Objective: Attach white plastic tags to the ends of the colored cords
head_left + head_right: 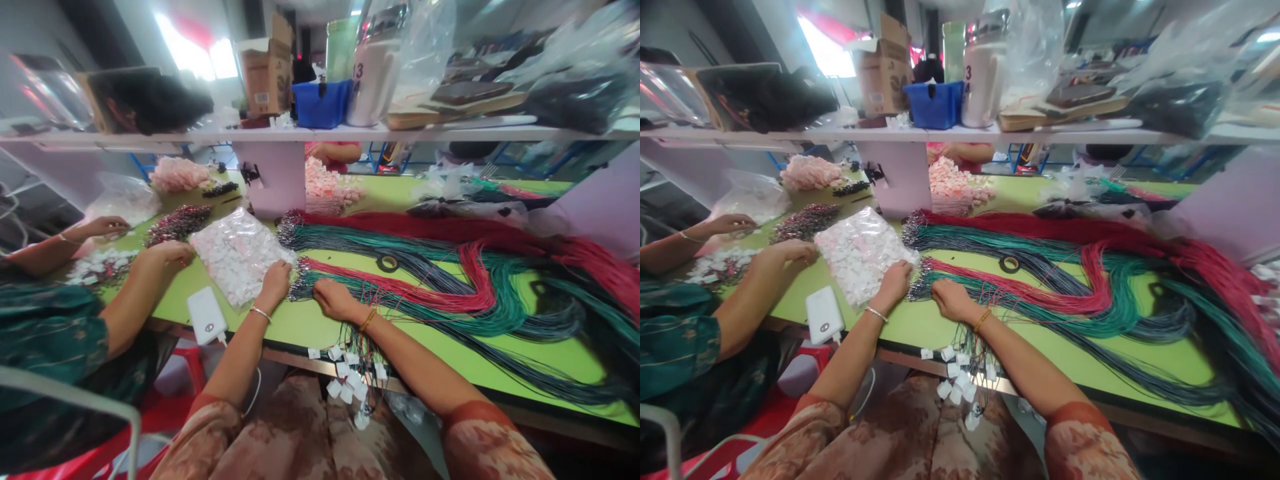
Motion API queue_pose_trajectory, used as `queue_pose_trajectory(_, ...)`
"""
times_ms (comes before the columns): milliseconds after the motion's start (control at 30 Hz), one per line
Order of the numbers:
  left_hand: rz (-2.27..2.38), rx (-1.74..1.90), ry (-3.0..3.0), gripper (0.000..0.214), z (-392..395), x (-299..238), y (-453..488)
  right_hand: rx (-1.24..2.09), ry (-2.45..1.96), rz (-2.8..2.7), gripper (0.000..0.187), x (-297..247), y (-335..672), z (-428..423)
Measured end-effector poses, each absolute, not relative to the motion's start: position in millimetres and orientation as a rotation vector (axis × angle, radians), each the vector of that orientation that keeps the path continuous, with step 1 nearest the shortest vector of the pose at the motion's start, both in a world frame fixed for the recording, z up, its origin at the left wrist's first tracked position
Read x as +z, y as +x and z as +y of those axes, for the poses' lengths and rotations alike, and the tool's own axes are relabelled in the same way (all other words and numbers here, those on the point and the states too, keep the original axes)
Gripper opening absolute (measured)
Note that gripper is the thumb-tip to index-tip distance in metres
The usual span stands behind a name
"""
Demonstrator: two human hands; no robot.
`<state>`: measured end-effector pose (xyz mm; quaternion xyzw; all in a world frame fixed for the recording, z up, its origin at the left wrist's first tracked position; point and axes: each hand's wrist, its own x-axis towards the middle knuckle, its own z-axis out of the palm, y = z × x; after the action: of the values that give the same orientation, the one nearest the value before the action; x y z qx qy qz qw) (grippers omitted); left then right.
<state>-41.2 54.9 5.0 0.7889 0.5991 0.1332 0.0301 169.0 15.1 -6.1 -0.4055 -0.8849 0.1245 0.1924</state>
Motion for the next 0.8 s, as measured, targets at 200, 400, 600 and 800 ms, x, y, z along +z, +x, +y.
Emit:
queue_pose_trajectory(200,1.908,0.702,2.13,0.024,44.2,11.0,-44.9,0.966,-1.03,-2.023,0.016,-6.7,180.1,28.2)
queue_pose_trajectory(400,1.206,1.435,1.248,0.026,42.6,28.4,-39.4,1.211,-0.964,-1.733,0.024,6.1,163.8,36.8)
queue_pose_trajectory(600,0.849,1.45,0.775,0.037,46.8,30.2,-23.6,1.136,-0.924,-1.717,0.021,32.2,140.2,41.0)
queue_pose_trajectory(800,0.781,1.344,0.691,0.029,40.0,18.2,-17.3,0.961,-1.023,-1.779,0.016,39.8,139.9,34.7)
